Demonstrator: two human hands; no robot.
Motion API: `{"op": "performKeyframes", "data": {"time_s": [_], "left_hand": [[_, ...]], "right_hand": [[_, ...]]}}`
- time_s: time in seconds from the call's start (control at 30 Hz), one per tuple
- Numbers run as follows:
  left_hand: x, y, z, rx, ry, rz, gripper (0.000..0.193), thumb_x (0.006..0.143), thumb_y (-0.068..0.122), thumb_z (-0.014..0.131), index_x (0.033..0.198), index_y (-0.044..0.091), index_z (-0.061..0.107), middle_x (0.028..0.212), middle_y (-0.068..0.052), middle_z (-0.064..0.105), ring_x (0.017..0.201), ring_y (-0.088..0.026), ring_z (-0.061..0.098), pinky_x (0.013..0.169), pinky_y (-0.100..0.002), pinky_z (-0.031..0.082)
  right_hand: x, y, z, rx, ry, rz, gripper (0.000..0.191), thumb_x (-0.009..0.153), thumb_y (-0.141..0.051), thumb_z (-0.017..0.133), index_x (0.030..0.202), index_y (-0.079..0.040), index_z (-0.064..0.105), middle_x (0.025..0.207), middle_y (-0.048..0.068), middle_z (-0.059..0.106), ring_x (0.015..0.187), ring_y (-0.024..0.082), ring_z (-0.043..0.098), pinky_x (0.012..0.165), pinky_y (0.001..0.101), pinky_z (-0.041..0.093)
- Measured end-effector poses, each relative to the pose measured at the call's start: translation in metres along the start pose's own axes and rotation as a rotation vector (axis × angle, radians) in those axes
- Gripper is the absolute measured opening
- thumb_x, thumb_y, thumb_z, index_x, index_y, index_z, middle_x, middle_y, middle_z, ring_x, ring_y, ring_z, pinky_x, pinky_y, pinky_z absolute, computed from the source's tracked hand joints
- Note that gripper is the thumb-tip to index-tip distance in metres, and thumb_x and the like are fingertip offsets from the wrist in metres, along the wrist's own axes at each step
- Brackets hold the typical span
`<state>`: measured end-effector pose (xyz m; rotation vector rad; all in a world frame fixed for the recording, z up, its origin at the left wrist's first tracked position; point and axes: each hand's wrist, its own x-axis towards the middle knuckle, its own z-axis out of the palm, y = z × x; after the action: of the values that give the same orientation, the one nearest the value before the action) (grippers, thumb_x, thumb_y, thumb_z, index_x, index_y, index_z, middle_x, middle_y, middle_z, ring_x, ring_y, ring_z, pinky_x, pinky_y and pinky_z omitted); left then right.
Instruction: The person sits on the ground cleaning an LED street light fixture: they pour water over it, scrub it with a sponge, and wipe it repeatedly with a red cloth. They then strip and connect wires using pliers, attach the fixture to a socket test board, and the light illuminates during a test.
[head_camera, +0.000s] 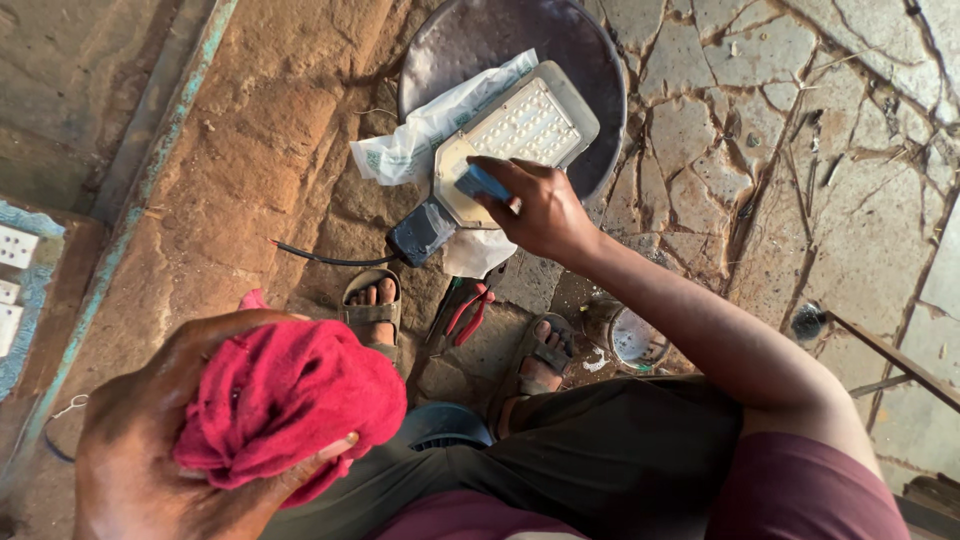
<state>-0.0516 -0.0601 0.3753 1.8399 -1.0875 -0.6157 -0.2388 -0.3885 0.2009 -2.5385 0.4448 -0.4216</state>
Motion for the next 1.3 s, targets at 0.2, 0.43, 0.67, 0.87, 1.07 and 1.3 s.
{"op": "performKeyframes", "data": {"time_s": [0.2, 0.43, 0.67, 0.87, 1.07, 1.3], "left_hand": [[0.001, 0.000, 0.003, -0.014, 0.000, 0.013, 0.068, 0.062, 0.028, 0.093, 0.118, 0.001, 0.065, 0.105, -0.009, 0.077, 0.095, -0.015, 0.078, 0.089, -0.031, 0.060], [0.003, 0.001, 0.003, 0.005, -0.003, 0.014, 0.069, 0.061, 0.029, 0.093, 0.118, 0.002, 0.065, 0.104, -0.009, 0.077, 0.096, -0.015, 0.078, 0.092, -0.032, 0.059], [0.004, 0.003, 0.004, -0.002, -0.006, -0.021, 0.064, 0.062, 0.028, 0.094, 0.115, 0.003, 0.068, 0.103, -0.007, 0.078, 0.095, -0.016, 0.079, 0.094, -0.033, 0.059], [0.008, 0.001, 0.001, 0.028, -0.025, 0.047, 0.065, 0.063, 0.029, 0.092, 0.116, 0.003, 0.065, 0.103, -0.007, 0.076, 0.095, -0.015, 0.077, 0.096, -0.034, 0.057], [0.007, -0.001, -0.001, -0.043, -0.003, -0.055, 0.068, 0.063, 0.030, 0.093, 0.119, 0.004, 0.066, 0.103, -0.007, 0.078, 0.092, -0.017, 0.079, 0.087, -0.031, 0.060], [0.005, -0.004, -0.004, -0.042, -0.013, -0.036, 0.066, 0.063, 0.029, 0.093, 0.118, 0.004, 0.066, 0.104, -0.006, 0.077, 0.094, -0.015, 0.079, 0.087, -0.029, 0.060]], "right_hand": [[0.008, -0.011, -0.003, -0.022, -0.009, 0.149, 0.035, 0.098, -0.013, 0.073, 0.131, -0.001, 0.068, 0.094, 0.016, 0.075, 0.068, 0.021, 0.074, 0.060, 0.0348, 0.061], [0.012, -0.008, 0.013, -0.066, -0.038, 0.153, 0.021, 0.099, -0.014, 0.073, 0.114, 0.001, 0.072, 0.085, 0.015, 0.072, 0.062, 0.023, 0.069, 0.055, 0.0364, 0.057], [0.019, -0.004, 0.014, -0.063, 0.037, 0.109, 0.026, 0.092, -0.010, 0.075, 0.116, -0.001, 0.074, 0.086, 0.018, 0.070, 0.065, 0.028, 0.069, 0.060, 0.0416, 0.055], [0.032, -0.008, 0.013, 0.068, 0.065, 0.104, 0.021, 0.096, -0.013, 0.075, 0.113, -0.002, 0.072, 0.096, 0.017, 0.070, 0.070, 0.027, 0.071, 0.064, 0.0393, 0.057], [0.015, -0.007, 0.020, -0.026, -0.010, 0.033, 0.018, 0.092, -0.016, 0.078, 0.100, -0.001, 0.073, 0.083, 0.018, 0.066, 0.069, 0.034, 0.067, 0.061, 0.0447, 0.053], [0.004, -0.019, 0.013, -0.038, -0.124, 0.072, 0.016, 0.094, -0.014, 0.074, 0.105, -0.003, 0.076, 0.082, 0.015, 0.067, 0.063, 0.029, 0.066, 0.056, 0.0407, 0.053]]}}
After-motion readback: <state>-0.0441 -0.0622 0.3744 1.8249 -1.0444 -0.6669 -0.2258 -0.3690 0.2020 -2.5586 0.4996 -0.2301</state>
